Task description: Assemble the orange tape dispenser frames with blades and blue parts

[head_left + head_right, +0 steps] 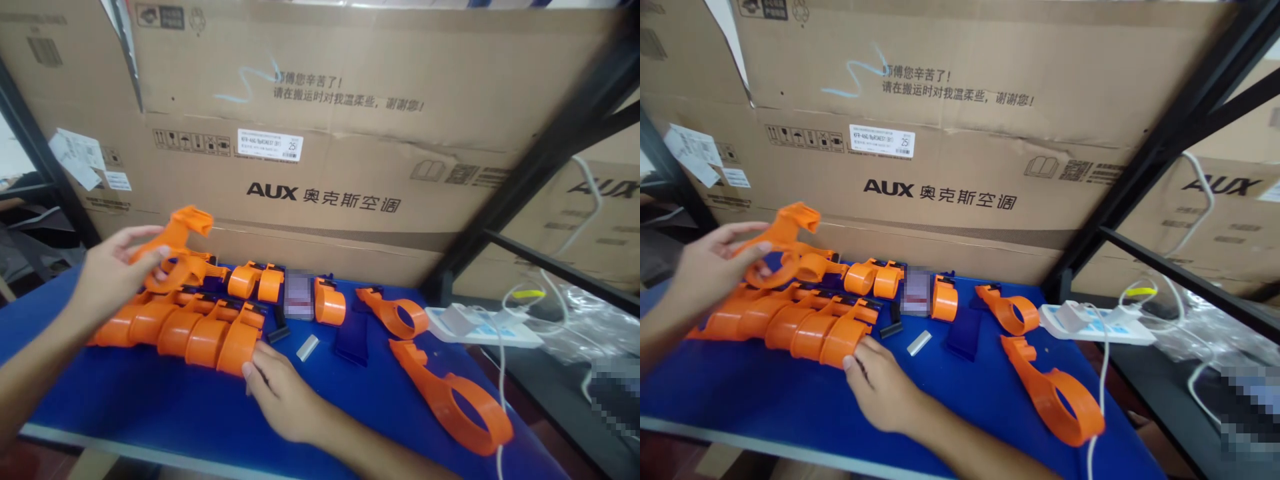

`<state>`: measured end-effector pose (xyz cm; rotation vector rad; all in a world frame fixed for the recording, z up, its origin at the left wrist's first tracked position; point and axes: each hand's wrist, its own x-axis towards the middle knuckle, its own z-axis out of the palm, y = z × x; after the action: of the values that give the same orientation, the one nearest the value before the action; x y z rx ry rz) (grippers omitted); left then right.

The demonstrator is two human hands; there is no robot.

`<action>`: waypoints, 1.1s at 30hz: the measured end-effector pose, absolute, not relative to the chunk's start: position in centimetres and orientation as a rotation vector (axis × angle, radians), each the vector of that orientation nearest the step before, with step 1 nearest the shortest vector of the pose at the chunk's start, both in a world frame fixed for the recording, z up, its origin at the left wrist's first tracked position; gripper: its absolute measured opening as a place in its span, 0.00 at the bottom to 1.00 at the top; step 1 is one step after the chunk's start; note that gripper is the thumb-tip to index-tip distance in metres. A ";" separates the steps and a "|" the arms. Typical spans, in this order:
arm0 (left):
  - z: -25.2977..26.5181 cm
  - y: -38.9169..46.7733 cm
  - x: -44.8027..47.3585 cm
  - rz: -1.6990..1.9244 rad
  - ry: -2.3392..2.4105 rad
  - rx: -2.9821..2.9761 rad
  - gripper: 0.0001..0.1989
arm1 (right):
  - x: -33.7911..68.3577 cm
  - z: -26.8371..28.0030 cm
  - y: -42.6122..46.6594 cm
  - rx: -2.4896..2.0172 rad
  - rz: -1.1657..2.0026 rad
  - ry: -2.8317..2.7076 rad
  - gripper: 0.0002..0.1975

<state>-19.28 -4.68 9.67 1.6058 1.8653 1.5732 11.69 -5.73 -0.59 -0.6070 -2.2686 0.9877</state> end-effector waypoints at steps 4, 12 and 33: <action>8.8 -4.8 -11.5 1.534 1.457 1.553 0.31 | 12.5 -1.3 -5.5 -0.808 0.904 -2.150 0.16; 7.3 -3.4 -2.3 1.440 1.097 1.509 0.25 | 17.4 2.5 -2.5 -0.907 0.869 -1.498 0.25; -1.2 -3.8 5.1 1.326 0.789 0.557 0.20 | 20.0 2.9 -0.2 -0.982 0.868 -1.832 0.23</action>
<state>5.15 -3.83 -1.18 0.5575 0.7888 1.3264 19.99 -0.21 2.88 -0.9822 -1.8315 0.8675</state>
